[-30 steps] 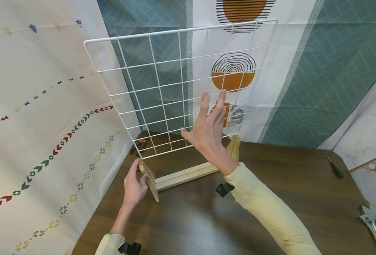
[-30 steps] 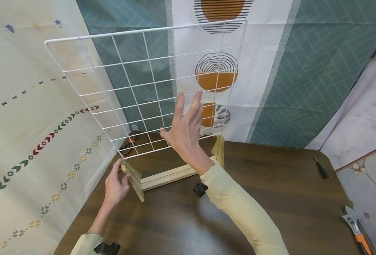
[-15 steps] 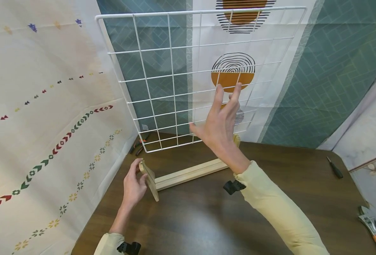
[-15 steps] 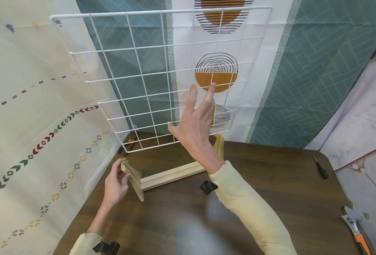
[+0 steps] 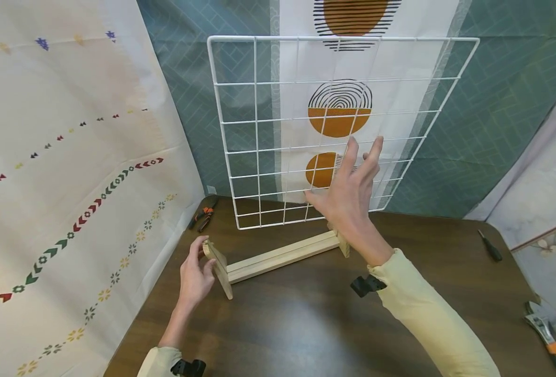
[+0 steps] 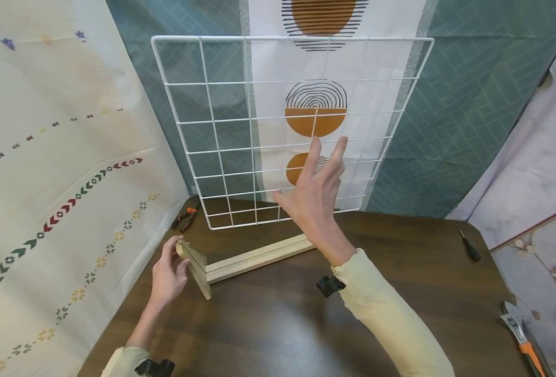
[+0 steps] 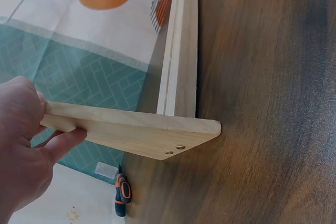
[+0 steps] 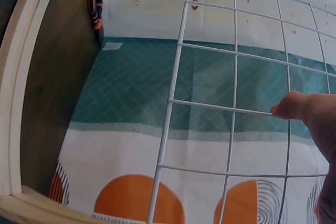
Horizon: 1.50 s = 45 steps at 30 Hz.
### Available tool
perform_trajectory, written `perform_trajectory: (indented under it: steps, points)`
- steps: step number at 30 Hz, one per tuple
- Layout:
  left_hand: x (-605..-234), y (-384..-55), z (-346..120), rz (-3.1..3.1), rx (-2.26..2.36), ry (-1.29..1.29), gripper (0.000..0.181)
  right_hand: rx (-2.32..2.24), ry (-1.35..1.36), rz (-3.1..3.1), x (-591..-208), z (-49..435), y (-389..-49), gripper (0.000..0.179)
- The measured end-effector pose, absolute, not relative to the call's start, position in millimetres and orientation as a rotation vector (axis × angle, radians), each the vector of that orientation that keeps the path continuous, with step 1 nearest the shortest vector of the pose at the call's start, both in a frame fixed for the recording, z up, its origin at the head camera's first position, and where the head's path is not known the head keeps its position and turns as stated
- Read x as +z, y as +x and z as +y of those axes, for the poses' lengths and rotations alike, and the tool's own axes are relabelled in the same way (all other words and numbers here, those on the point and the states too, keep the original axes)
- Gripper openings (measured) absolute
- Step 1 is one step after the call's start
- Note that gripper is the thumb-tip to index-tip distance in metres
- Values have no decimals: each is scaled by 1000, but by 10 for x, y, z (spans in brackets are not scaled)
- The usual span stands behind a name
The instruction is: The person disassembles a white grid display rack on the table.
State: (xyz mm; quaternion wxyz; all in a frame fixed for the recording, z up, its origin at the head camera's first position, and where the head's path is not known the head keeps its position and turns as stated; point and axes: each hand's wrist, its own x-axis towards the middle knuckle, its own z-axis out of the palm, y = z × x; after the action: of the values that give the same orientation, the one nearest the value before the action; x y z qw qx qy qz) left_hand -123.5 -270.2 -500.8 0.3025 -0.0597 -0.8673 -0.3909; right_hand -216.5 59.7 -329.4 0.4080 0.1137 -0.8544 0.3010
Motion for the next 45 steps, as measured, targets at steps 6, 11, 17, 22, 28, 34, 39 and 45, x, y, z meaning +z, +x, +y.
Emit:
perform_trajectory:
  steps: [6, 11, 17, 22, 28, 34, 39, 45]
  points:
    - [-5018, -1227, -2710, -2295, -1035, -154, 72, 754, 233, -2220, -3436, 723, -2147, 130]
    - [-5016, -1237, -2706, -2288, -1036, -167, 73, 748, 190, -2236, -3546, 849, -2146, 128]
    - [-5021, -1228, -2714, -2285, -1030, -170, 73, 750, 144, -2261, -3658, 997, -2135, 130]
    - [-5026, -1209, -2719, -2270, -1022, -168, 72, 743, 108, -2294, -3749, 1108, -2122, 131]
    - [-5033, -1191, -2722, -2258, -1001, -176, 72, 750, 56, -2349, -3837, 1206, -2101, 133]
    - [-5030, -1168, -2723, -2245, -989, -171, 72, 734, 54, -2357, -3907, 1249, -2083, 132]
    - [-5027, -1148, -2723, -2250, -991, -149, 71, 715, 47, -2369, -3959, 1262, -2068, 133]
    - [-5028, -1118, -2720, -2249, -993, -124, 71, 711, 24, -2390, -4012, 1284, -2050, 137]
